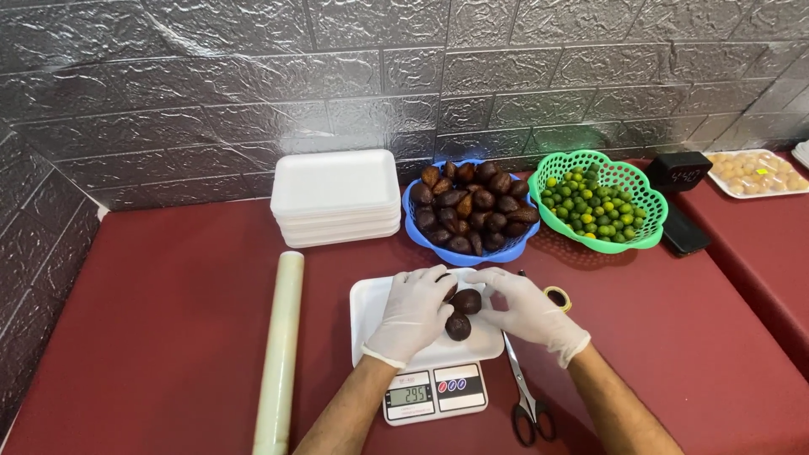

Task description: The person is weighing salak fruits by placing them one by one onto a foam tray on a digital scale until a target weight is reached.

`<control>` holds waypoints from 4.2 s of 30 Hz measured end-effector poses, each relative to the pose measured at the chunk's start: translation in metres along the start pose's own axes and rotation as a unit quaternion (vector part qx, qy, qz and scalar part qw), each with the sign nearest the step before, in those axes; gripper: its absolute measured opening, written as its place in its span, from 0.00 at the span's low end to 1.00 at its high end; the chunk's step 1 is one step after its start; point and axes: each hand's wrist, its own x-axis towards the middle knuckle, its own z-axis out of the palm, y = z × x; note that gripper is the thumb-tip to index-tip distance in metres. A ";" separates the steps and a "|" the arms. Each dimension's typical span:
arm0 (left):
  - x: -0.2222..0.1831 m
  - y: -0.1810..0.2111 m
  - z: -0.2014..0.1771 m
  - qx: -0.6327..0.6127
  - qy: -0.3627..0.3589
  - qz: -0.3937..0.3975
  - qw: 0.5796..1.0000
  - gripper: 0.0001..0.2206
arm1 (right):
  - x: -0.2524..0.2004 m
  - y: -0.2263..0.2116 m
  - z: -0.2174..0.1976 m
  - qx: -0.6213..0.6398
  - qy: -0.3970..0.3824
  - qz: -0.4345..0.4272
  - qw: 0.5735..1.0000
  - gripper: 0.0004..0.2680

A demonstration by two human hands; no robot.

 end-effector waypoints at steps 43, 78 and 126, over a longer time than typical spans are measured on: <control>0.044 0.011 -0.086 -0.458 0.075 -0.121 0.877 0.18 | 0.053 -0.047 -0.003 0.063 0.215 -0.030 0.974 0.22; -0.047 -0.052 -0.050 -0.087 0.029 -0.263 0.960 0.15 | 0.087 -0.062 0.055 -0.087 -0.019 -0.046 0.995 0.16; -0.097 -0.023 -0.062 -0.433 0.133 -0.160 0.877 0.20 | 0.013 -0.087 0.083 -0.114 0.225 -0.167 0.953 0.17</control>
